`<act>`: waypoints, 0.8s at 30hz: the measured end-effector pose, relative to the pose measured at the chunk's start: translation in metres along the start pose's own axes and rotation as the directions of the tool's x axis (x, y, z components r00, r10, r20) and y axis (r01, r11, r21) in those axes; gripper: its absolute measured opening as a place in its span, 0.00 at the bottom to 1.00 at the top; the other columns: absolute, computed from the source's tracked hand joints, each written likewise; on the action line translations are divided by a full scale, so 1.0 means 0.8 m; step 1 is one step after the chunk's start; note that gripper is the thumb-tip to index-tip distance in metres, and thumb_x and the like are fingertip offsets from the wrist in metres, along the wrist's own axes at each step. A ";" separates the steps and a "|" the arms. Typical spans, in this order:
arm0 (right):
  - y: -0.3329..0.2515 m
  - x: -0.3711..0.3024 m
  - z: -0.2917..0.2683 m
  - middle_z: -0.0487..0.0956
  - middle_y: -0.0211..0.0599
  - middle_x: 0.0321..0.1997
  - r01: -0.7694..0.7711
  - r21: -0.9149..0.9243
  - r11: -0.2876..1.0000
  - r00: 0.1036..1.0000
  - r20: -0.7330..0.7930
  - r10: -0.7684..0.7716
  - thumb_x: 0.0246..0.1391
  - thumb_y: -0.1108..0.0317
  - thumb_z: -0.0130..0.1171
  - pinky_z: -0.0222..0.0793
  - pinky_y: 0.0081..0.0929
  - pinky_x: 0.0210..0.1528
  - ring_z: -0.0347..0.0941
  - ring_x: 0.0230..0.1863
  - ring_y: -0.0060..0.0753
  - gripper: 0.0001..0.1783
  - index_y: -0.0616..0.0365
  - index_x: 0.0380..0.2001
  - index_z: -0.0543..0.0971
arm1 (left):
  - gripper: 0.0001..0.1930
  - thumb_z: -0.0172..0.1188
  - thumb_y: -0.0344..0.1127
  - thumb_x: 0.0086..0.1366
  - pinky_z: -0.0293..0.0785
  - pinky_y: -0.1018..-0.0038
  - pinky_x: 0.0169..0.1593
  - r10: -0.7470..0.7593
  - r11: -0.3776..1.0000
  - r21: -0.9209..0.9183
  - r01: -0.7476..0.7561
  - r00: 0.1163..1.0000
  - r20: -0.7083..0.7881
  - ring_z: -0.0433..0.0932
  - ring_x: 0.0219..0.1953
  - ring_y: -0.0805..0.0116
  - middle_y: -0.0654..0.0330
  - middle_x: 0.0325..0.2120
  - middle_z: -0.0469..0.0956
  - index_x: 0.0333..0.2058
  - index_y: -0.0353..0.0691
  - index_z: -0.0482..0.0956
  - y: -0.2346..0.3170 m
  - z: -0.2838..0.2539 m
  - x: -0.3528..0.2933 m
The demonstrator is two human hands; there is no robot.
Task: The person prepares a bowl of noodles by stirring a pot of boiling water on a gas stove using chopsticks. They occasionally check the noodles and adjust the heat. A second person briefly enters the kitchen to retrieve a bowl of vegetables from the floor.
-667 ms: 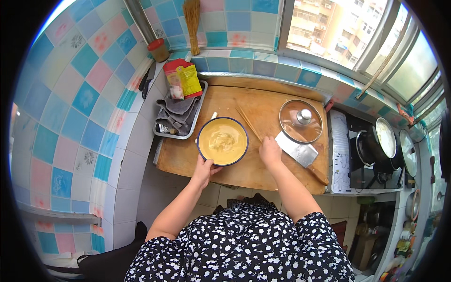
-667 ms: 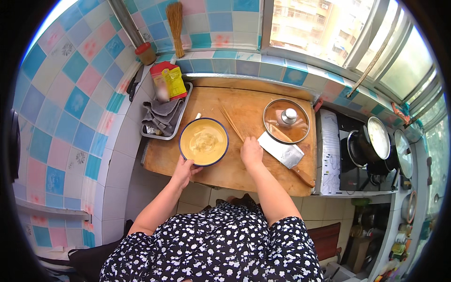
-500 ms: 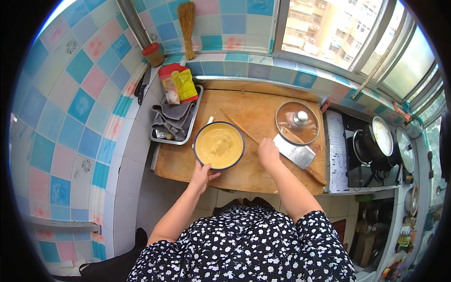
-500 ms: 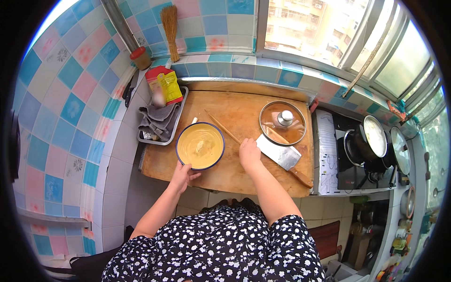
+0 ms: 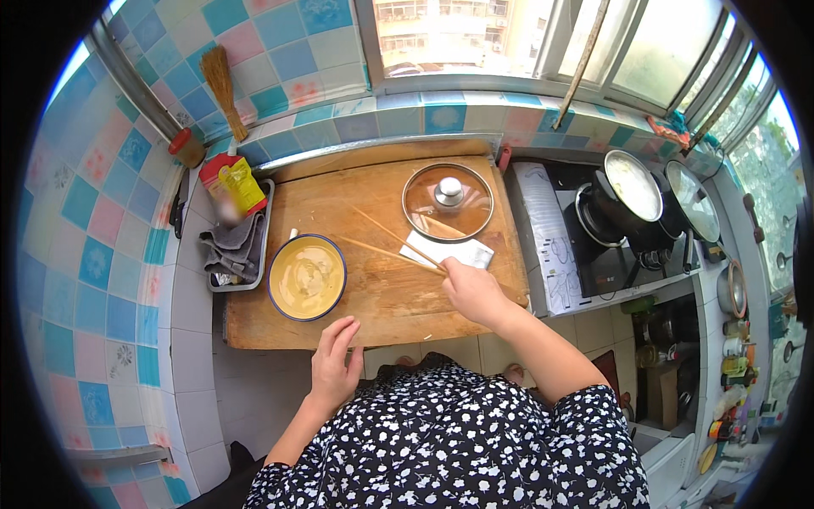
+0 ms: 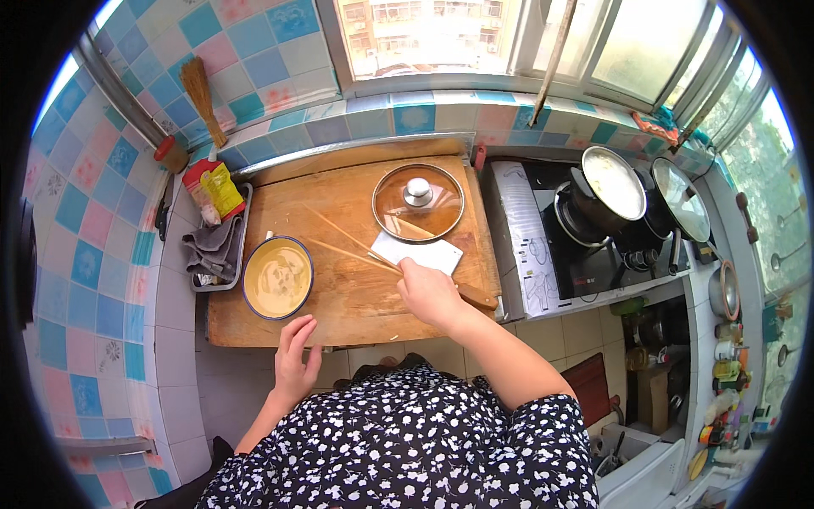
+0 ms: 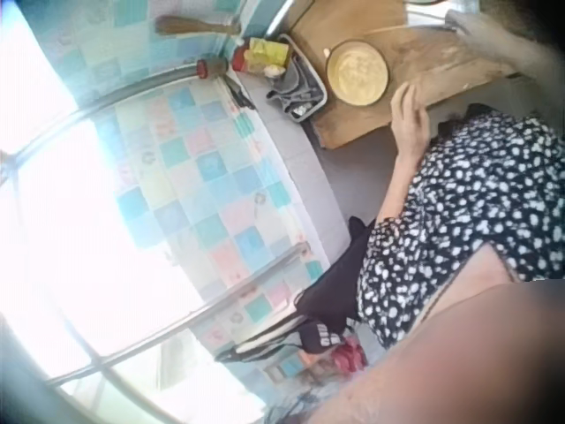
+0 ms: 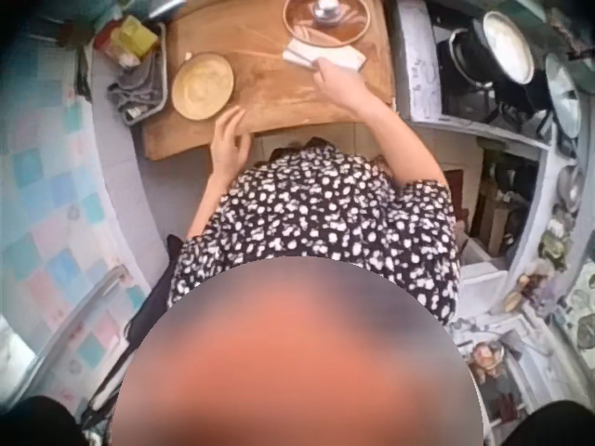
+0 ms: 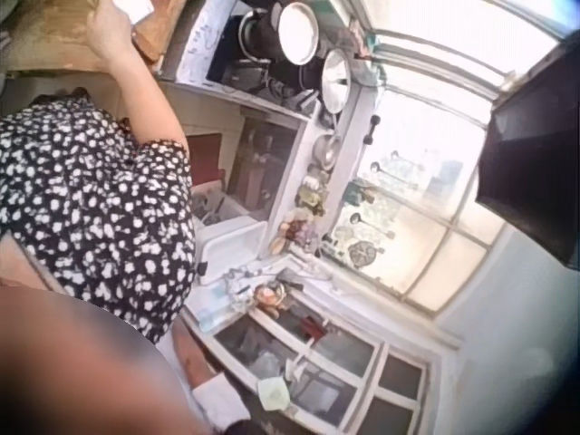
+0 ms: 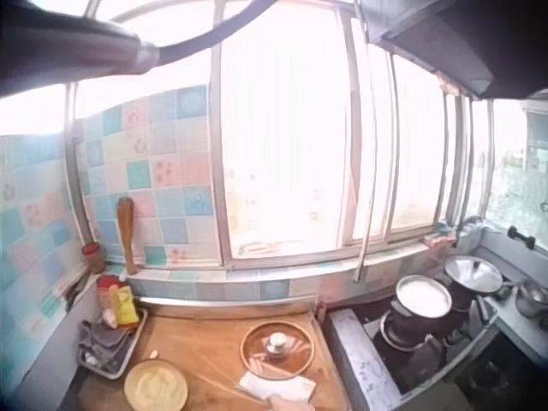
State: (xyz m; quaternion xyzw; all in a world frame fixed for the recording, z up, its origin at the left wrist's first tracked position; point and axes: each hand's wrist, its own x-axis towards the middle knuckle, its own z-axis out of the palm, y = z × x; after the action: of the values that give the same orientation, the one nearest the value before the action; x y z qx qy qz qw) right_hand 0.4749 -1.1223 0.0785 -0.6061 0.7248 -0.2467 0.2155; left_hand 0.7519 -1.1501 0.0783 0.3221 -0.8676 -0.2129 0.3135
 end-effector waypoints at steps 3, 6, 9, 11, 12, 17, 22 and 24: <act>0.037 -0.068 -0.046 0.75 0.54 0.27 0.115 -0.002 0.993 0.980 0.167 -0.113 0.52 0.67 0.44 0.66 0.48 0.38 0.72 0.33 0.57 0.11 0.63 0.35 0.67 | 0.25 0.59 0.30 0.53 0.65 0.69 0.54 0.446 0.833 0.267 -0.485 0.874 0.194 0.71 0.48 0.61 0.56 0.46 0.70 0.52 0.41 0.67 0.107 0.056 0.083; 0.089 -0.139 -0.103 0.76 0.51 0.28 0.233 0.036 0.972 0.955 0.181 -0.235 0.51 0.68 0.44 0.68 0.45 0.38 0.73 0.33 0.53 0.10 0.65 0.32 0.69 | 0.27 0.57 0.35 0.55 0.66 0.73 0.49 0.507 0.737 0.263 -0.623 0.766 0.395 0.72 0.42 0.68 0.60 0.39 0.72 0.55 0.41 0.65 0.197 0.141 0.126; 0.159 -0.203 -0.173 0.76 0.53 0.31 0.055 0.106 0.993 0.978 0.194 -0.075 0.52 0.68 0.45 0.68 0.44 0.40 0.73 0.36 0.53 0.11 0.66 0.34 0.69 | 0.28 0.52 0.36 0.57 0.65 0.75 0.38 0.525 0.691 0.238 -0.683 0.700 0.485 0.69 0.30 0.72 0.66 0.27 0.69 0.57 0.36 0.61 0.280 0.222 0.142; 0.211 -0.242 -0.213 0.76 0.52 0.36 -0.004 0.277 0.961 0.970 0.234 -0.064 0.55 0.64 0.46 0.67 0.42 0.42 0.72 0.40 0.52 0.14 0.63 0.39 0.69 | 0.29 0.52 0.35 0.57 0.68 0.75 0.36 0.506 0.693 0.186 -0.697 0.653 0.564 0.70 0.30 0.71 0.65 0.27 0.69 0.57 0.34 0.59 0.320 0.275 0.139; 0.231 -0.260 -0.239 0.77 0.47 0.37 0.005 0.277 0.961 0.967 0.242 -0.075 0.56 0.60 0.48 0.68 0.38 0.42 0.73 0.40 0.48 0.17 0.60 0.44 0.69 | 0.29 0.51 0.34 0.57 0.68 0.75 0.35 0.505 0.698 0.161 -0.698 0.639 0.581 0.70 0.30 0.70 0.65 0.27 0.69 0.57 0.33 0.59 0.335 0.297 0.137; 0.441 -0.317 -0.275 0.78 0.40 0.35 -0.286 0.472 0.834 0.921 -0.105 0.376 0.54 0.63 0.53 0.68 0.28 0.41 0.74 0.36 0.35 0.17 0.60 0.45 0.72 | 0.13 0.52 0.26 0.50 0.69 0.72 0.34 0.379 0.833 0.205 -0.514 0.799 0.466 0.73 0.33 0.64 0.62 0.27 0.69 0.38 0.42 0.70 0.379 0.348 0.140; 0.648 -0.298 -0.270 0.73 0.44 0.50 -0.349 0.255 0.902 0.640 -0.638 0.428 0.47 0.68 0.60 0.64 0.33 0.51 0.69 0.49 0.42 0.24 0.60 0.49 0.70 | 0.08 0.56 0.30 0.56 0.69 0.69 0.28 0.112 0.958 0.222 -0.184 0.946 0.303 0.74 0.26 0.59 0.57 0.23 0.73 0.35 0.40 0.70 0.389 0.357 0.105; 0.667 -0.277 -0.275 0.70 0.46 0.53 -0.442 0.132 0.887 0.627 -0.662 0.410 0.45 0.66 0.62 0.60 0.36 0.55 0.64 0.54 0.46 0.30 0.60 0.53 0.67 | 0.07 0.57 0.32 0.56 0.70 0.68 0.27 0.064 0.967 0.221 -0.130 0.957 0.283 0.75 0.24 0.58 0.57 0.22 0.74 0.34 0.40 0.71 0.395 0.354 0.092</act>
State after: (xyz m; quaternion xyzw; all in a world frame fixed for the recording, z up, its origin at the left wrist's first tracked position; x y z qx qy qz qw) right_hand -0.0334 -0.8063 -0.0759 -0.2908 0.8800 -0.3748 -0.0227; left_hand 0.3808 -0.9320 0.0865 0.2814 -0.9366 -0.1342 0.1602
